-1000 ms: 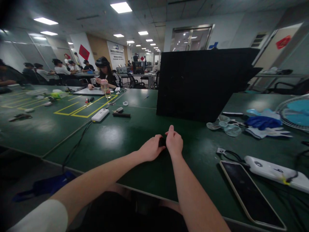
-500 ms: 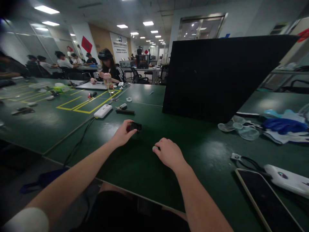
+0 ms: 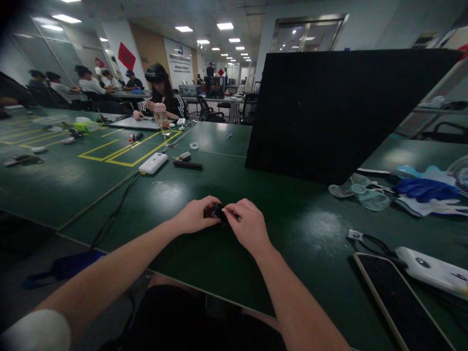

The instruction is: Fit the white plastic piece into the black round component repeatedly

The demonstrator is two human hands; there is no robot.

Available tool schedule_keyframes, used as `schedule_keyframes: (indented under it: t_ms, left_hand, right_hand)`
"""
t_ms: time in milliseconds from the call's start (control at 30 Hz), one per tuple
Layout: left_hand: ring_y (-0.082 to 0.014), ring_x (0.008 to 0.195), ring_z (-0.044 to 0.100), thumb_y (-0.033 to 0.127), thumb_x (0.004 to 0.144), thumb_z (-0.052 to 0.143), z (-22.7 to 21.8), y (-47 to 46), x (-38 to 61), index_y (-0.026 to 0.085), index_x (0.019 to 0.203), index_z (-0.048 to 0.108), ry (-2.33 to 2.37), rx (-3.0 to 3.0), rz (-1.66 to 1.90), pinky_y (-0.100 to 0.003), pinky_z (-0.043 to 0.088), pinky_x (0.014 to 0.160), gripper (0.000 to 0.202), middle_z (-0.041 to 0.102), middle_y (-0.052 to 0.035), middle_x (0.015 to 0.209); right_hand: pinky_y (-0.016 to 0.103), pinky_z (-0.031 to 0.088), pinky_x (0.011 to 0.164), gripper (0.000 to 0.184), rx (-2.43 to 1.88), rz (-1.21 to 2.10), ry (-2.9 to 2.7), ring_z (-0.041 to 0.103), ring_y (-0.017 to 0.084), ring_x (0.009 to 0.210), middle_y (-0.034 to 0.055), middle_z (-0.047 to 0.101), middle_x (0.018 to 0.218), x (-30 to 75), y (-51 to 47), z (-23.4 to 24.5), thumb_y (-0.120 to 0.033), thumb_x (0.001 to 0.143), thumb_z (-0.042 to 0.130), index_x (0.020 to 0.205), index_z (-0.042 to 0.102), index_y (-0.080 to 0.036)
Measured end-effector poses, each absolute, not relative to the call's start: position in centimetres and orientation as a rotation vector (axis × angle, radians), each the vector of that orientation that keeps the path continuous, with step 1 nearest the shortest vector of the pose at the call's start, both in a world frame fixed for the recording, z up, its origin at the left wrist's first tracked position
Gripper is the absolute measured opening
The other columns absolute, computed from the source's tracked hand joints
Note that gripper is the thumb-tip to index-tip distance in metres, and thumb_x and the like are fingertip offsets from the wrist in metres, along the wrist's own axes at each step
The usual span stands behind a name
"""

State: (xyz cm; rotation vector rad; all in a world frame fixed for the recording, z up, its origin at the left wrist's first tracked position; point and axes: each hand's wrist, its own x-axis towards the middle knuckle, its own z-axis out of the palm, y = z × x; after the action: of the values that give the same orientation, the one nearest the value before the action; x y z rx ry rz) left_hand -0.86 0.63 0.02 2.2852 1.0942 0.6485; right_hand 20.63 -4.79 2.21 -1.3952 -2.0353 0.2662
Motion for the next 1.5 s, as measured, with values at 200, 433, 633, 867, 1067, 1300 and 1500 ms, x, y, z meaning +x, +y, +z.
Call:
schedule_keyframes:
  t_ms: [200, 433, 633, 867, 1067, 1300, 1500]
  left_hand:
    - [-0.0193, 0.083, 0.068, 0.041, 0.080, 0.072, 0.1, 0.6, -0.8, 0.026, 0.124, 0.058, 1.064, 2.231, 0.643, -0.032, 0.053, 0.072, 0.048, 0.071, -0.0020, 0.098]
    - [-0.0187, 0.080, 0.068, 0.041, 0.081, 0.071, 0.1, 0.7, -0.9, 0.025, 0.125, 0.056, 1.085, 2.196, 0.633, -0.031, 0.052, 0.071, 0.049, 0.072, -0.0011, 0.094]
    - [-0.0215, 0.085, 0.069, 0.040, 0.083, 0.070, 0.0, 0.9, -1.1, 0.026, 0.128, 0.055, 1.169, 2.226, 0.641, -0.036, 0.054, 0.075, 0.050, 0.072, -0.0033, 0.100]
    - [-0.0256, 0.101, 0.066, 0.037, 0.081, 0.071, 0.2, 1.1, -1.3, 0.023, 0.119, 0.061, 1.272, 2.298, 0.771, -0.041, 0.055, 0.088, 0.042, 0.064, -0.0086, 0.121]
    - [-0.0260, 0.102, 0.066, 0.037, 0.082, 0.070, 0.7, 0.5, -0.9, 0.023, 0.119, 0.058, 1.221, 2.390, 0.716, -0.042, 0.053, 0.091, 0.041, 0.067, -0.0064, 0.115]
    - [-0.0255, 0.100, 0.066, 0.037, 0.081, 0.070, 0.7, 0.3, -0.6, 0.024, 0.116, 0.058, 1.165, 2.430, 0.727, -0.042, 0.053, 0.088, 0.039, 0.067, -0.0051, 0.113]
    - [-0.0249, 0.101, 0.065, 0.035, 0.078, 0.072, 0.8, 0.2, -0.6, 0.024, 0.114, 0.059, 1.184, 2.353, 0.745, -0.040, 0.053, 0.088, 0.040, 0.067, -0.0047, 0.111]
  right_hand:
    - [0.045, 0.047, 0.089, 0.023, -1.398, 0.297, -2.253, 0.063, 0.024, 0.095, 0.0045, 0.073, 0.103, 20.2, -4.8, 2.1, -0.027, 0.096, 0.053, 0.103, 0.075, -0.028]
    - [0.043, 0.046, 0.085, 0.026, -1.454, 0.178, -2.251, 0.060, 0.024, 0.093, 0.0075, 0.070, 0.102, 20.8, -4.8, 2.5, -0.027, 0.095, 0.051, 0.102, 0.076, -0.025]
    - [0.040, 0.050, 0.072, 0.039, -1.951, 0.170, -1.891, 0.063, 0.029, 0.095, 0.0127, 0.067, 0.111, 23.5, -3.5, 2.5, -0.052, 0.086, 0.062, 0.106, 0.075, -0.021]
    - [0.035, 0.048, 0.064, 0.029, -1.954, 0.380, -2.014, 0.064, 0.023, 0.080, 0.0089, 0.069, 0.098, 24.0, -3.3, 2.0, -0.049, 0.083, 0.067, 0.094, 0.075, -0.023]
    - [0.032, 0.044, 0.056, 0.038, -1.755, 0.672, -1.962, 0.062, 0.019, 0.067, 0.0019, 0.070, 0.081, 21.3, -4.2, 2.2, -0.052, 0.086, 0.065, 0.113, 0.068, -0.026]
    - [0.033, 0.050, 0.064, 0.057, -1.670, 0.727, -1.839, 0.066, 0.020, 0.076, 0.0044, 0.072, 0.097, 21.8, -4.1, 1.7, -0.045, 0.079, 0.074, 0.129, 0.060, -0.024]
    - [0.032, 0.048, 0.061, 0.027, -1.576, 0.614, -1.895, 0.063, 0.018, 0.069, 0.0033, 0.073, 0.087, 21.7, -4.3, 1.9, -0.044, 0.088, 0.065, 0.103, 0.074, -0.024]
